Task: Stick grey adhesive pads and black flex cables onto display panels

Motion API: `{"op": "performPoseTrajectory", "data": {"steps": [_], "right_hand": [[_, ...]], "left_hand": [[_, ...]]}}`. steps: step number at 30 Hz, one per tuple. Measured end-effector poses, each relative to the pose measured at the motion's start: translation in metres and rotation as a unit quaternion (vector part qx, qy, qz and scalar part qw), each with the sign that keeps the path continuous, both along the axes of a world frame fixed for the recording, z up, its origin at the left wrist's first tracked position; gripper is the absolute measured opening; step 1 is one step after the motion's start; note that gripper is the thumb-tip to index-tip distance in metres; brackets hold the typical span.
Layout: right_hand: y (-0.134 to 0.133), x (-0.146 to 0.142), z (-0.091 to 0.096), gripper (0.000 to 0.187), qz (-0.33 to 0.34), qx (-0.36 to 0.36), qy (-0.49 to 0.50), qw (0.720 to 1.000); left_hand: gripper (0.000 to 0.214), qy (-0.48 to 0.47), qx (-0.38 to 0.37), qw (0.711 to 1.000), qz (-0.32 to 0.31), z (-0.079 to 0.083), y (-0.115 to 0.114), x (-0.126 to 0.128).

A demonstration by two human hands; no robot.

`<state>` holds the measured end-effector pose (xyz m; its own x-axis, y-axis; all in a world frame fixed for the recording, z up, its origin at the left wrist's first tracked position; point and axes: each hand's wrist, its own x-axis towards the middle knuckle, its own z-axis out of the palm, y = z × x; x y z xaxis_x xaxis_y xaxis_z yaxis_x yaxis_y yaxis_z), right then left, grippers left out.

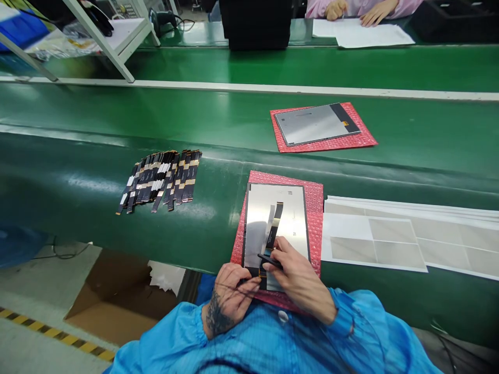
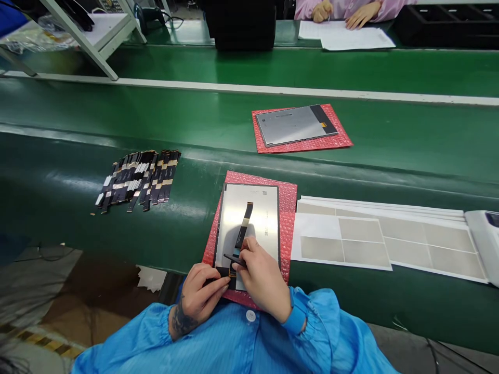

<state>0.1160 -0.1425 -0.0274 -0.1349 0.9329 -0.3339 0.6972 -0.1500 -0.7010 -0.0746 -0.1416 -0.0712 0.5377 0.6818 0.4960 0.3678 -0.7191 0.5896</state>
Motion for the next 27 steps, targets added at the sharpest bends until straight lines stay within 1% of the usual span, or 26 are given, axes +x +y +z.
{"op": "performPoseTrajectory", "data": {"steps": [7, 11, 22, 27], "right_hand": [[-0.0006, 0.0021, -0.0007, 0.016, 0.002, -0.013, 0.031, 0.999], [-0.0008, 0.0016, -0.0010, 0.016, -0.001, -0.023, 0.027, 0.999], [-0.0034, -0.0001, -0.0026, 0.016, 0.013, 0.011, -0.018, 1.000], [-0.0028, 0.0000, -0.0027, 0.013, 0.019, -0.001, -0.017, 1.000]], "left_hand": [[0.015, 0.001, 0.000, 1.000, -0.004, -0.0007, -0.0005, -0.0005], [0.015, 0.000, -0.006, 1.000, -0.004, 0.0000, -0.0005, -0.0002], [0.015, 0.005, -0.001, 1.000, -0.002, -0.0016, -0.0008, -0.0007], [0.020, 0.025, 0.044, 0.999, -0.017, -0.0008, 0.0017, -0.0021]]}}
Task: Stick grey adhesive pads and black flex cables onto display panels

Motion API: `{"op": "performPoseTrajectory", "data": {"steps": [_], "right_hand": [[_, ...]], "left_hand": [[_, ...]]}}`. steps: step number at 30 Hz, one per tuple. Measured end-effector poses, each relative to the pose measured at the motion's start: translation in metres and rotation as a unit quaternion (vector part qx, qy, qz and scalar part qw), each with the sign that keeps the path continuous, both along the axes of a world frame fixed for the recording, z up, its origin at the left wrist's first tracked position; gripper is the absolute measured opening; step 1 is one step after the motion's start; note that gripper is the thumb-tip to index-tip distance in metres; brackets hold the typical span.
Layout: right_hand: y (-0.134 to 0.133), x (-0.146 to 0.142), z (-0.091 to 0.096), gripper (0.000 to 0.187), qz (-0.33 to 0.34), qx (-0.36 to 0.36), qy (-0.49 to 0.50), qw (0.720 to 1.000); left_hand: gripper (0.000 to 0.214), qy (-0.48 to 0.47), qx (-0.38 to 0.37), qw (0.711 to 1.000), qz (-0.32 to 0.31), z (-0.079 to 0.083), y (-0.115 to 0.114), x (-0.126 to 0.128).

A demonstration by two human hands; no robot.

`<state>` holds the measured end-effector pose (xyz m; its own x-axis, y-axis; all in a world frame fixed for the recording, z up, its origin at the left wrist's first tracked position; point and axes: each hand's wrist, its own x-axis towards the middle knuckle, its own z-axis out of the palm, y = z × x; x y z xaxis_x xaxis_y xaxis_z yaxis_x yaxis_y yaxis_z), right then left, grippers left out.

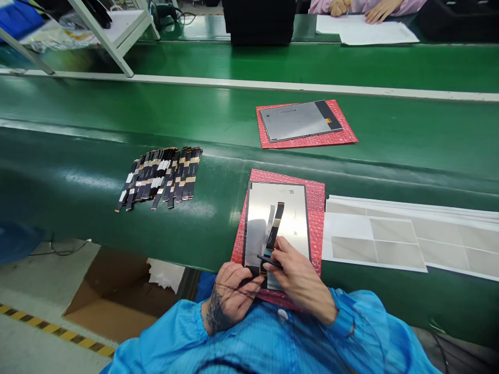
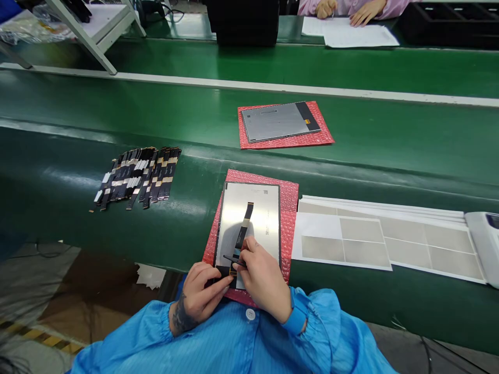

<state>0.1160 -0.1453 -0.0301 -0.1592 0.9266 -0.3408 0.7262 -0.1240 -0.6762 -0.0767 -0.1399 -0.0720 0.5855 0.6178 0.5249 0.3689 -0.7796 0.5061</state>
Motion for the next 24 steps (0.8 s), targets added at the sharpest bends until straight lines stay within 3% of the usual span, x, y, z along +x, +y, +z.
{"op": "performPoseTrajectory", "data": {"steps": [6, 12, 15, 18, 20, 22, 24], "right_hand": [[0.001, 0.001, 0.003, 0.012, -0.001, -0.026, 0.004, 1.000], [-0.001, -0.005, 0.002, 0.010, 0.006, 0.018, -0.033, 0.999], [-0.002, 0.000, 0.000, 0.003, -0.053, 0.113, -0.097, 0.987], [-0.012, 0.021, 0.000, 0.024, -0.162, 0.188, -0.166, 0.954], [-0.027, 0.041, 0.000, 0.038, -0.221, 0.164, -0.141, 0.951], [-0.048, 0.058, 0.001, 0.047, -0.273, 0.075, -0.059, 0.957], [-0.072, 0.066, 0.002, 0.055, -0.319, -0.023, 0.001, 0.947]], "left_hand": [[0.022, 0.050, 0.071, 0.996, 0.011, 0.000, 0.002, 0.000], [0.025, 0.056, 0.051, 0.996, 0.037, 0.005, -0.002, 0.006], [0.027, 0.036, -0.006, 0.998, 0.053, 0.003, -0.007, 0.006], [0.031, 0.000, -0.070, 0.995, 0.066, 0.002, -0.008, -0.001], [0.033, -0.024, -0.119, 0.990, 0.073, 0.006, -0.006, -0.010], [0.033, -0.058, -0.209, 0.971, 0.099, 0.014, -0.004, -0.022], [0.032, -0.137, -0.366, 0.912, 0.130, 0.023, -0.004, -0.036]]}}
